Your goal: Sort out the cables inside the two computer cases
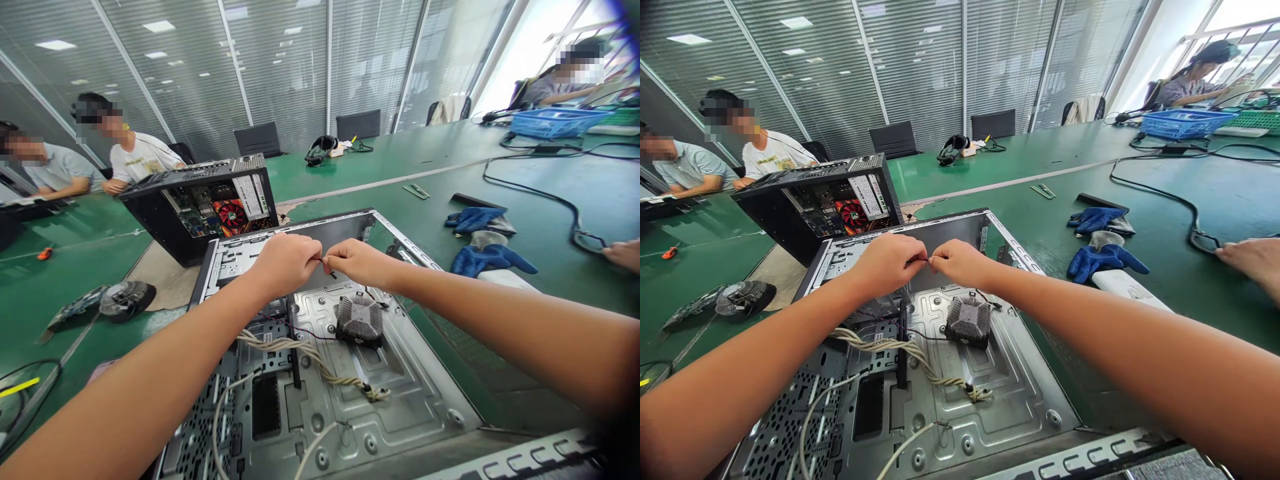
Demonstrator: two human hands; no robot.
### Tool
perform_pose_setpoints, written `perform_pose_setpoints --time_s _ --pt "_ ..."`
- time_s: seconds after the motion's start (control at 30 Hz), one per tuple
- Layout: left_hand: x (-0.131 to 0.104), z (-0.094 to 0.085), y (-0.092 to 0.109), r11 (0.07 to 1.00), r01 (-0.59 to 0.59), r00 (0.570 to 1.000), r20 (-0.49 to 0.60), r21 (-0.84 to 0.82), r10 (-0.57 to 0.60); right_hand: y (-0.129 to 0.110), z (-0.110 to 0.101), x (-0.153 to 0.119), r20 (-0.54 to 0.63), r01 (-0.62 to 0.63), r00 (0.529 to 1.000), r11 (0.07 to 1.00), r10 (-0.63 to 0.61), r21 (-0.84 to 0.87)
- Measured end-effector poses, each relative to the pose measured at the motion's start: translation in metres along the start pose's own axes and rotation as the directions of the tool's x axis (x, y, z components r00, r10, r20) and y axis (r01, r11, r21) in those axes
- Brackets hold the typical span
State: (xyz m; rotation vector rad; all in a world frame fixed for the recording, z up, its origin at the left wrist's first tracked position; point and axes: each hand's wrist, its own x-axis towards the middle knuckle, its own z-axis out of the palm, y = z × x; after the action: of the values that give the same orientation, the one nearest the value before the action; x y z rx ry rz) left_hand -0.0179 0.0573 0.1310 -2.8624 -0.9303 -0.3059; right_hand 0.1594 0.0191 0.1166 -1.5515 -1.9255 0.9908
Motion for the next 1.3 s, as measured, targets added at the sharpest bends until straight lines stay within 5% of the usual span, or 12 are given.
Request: perform_pose_setpoints --time_s 0.17,0.33,0.77,1.1,1.3 --pt "0.0003 -0.0002 -0.0004 1.0 -0.011 1.0 -0.003 0.003 0.011 -0.0017 0.0007 -0.0026 0.175 -0.176 0.978 0.893 0.112 0.413" --pt "0.0 -0.0004 -0.0012 1.0 -0.002 1.0 -0.007 -0.028 0.002 0.0001 -0.0004 -0.0022 0.331 -0.295 0.935 0.803 0.13 0.518" --pt "0.0028 0.0011 -0.0013 0.994 0.051 0.997 0.065 -0.099 -0.045 -0.0008 0.0 -0.0022 0.118 -0.069 0.991 0.993 0.058 0.093" --pt "0.0001 0.0055 -0.0059 0.987 0.043 0.999 -0.008 -0.156 -0.045 0.0009 0.0012 -0.0001 0.101 -0.059 0.994 0.988 0.045 0.141" --pt "0.0017 0.0019 -0.0035 0.982 0.102 0.994 0.054 -0.159 -0.094 -0.0018 -0.0007 -0.0018 0.094 -0.059 0.994 0.997 0.055 0.045"
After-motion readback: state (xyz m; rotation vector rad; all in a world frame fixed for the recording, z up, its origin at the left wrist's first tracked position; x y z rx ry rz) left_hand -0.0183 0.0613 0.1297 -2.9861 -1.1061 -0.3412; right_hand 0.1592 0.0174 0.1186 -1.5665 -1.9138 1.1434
